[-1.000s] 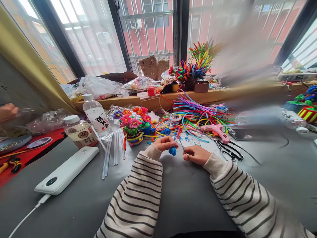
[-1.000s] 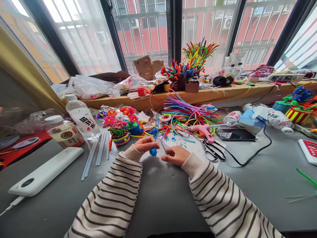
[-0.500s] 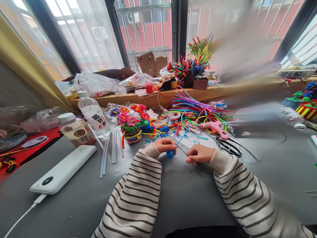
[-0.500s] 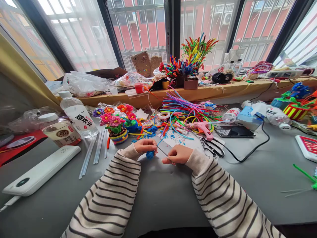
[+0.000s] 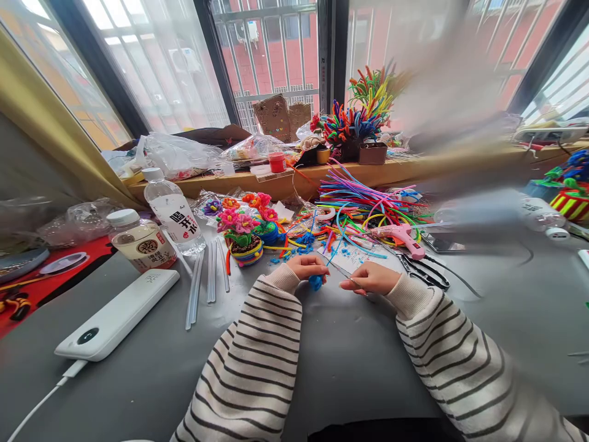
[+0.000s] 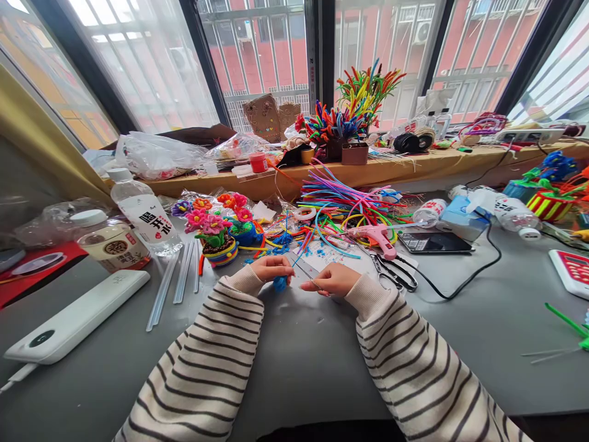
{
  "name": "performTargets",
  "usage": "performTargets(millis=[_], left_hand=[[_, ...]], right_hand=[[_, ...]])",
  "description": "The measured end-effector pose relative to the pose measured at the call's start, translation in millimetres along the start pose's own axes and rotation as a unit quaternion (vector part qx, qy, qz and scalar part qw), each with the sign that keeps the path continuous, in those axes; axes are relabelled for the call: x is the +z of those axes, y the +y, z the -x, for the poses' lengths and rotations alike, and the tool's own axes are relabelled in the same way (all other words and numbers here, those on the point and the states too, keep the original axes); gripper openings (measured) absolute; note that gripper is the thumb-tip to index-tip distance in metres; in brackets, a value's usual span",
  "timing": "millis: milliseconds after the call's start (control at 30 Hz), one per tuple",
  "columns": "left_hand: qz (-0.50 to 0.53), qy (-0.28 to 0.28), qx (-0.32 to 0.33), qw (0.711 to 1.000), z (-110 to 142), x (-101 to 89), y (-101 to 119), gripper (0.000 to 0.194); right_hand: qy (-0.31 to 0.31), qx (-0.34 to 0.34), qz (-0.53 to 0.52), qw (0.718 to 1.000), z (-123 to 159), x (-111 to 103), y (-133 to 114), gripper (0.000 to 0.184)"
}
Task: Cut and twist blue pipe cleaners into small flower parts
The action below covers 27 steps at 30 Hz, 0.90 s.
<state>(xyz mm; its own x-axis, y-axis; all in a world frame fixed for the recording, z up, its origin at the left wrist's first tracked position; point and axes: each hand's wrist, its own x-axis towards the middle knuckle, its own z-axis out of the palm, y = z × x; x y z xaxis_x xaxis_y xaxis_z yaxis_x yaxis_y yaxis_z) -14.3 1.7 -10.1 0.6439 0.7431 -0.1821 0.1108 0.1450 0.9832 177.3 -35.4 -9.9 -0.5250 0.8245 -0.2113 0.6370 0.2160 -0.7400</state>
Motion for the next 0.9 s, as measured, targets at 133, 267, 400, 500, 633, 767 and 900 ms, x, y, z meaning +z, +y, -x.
performTargets(millis=[133,267,400,500,633,767,900], left_hand=[[0.001,0.009,0.0,1.0,0,0.7,1,0.024],[0.001,0.017,-0.008,1.0,-1,1.3,1,0.025],[-0.002,0.02,-0.004,1.0,-1,1.5,0,0.027],[-0.007,0.018,-0.002,1.0,-1,1.1,0,0.027],[-0.011,0.019,-0.001,1.0,-1,0.9,0,0.027],[-0.021,0.024,0.008,0.999,-1,1.1,1,0.027],[-0.022,0.023,0.009,0.999,-1,0.6,1,0.025]], right_hand=[[0.002,0.011,-0.006,1.0,0,-2,1,0.049],[0.014,0.017,-0.004,1.0,0,-4,0,0.049],[0.027,0.043,-0.001,0.999,1,-5,0,0.048],[0.029,0.058,0.002,0.998,2,-6,0,0.048],[0.025,0.059,0.006,0.998,3,-5,-2,0.047],[0.001,0.036,0.002,0.999,0,1,-1,0.049],[-0.006,0.012,-0.012,1.0,-3,6,2,0.05]])
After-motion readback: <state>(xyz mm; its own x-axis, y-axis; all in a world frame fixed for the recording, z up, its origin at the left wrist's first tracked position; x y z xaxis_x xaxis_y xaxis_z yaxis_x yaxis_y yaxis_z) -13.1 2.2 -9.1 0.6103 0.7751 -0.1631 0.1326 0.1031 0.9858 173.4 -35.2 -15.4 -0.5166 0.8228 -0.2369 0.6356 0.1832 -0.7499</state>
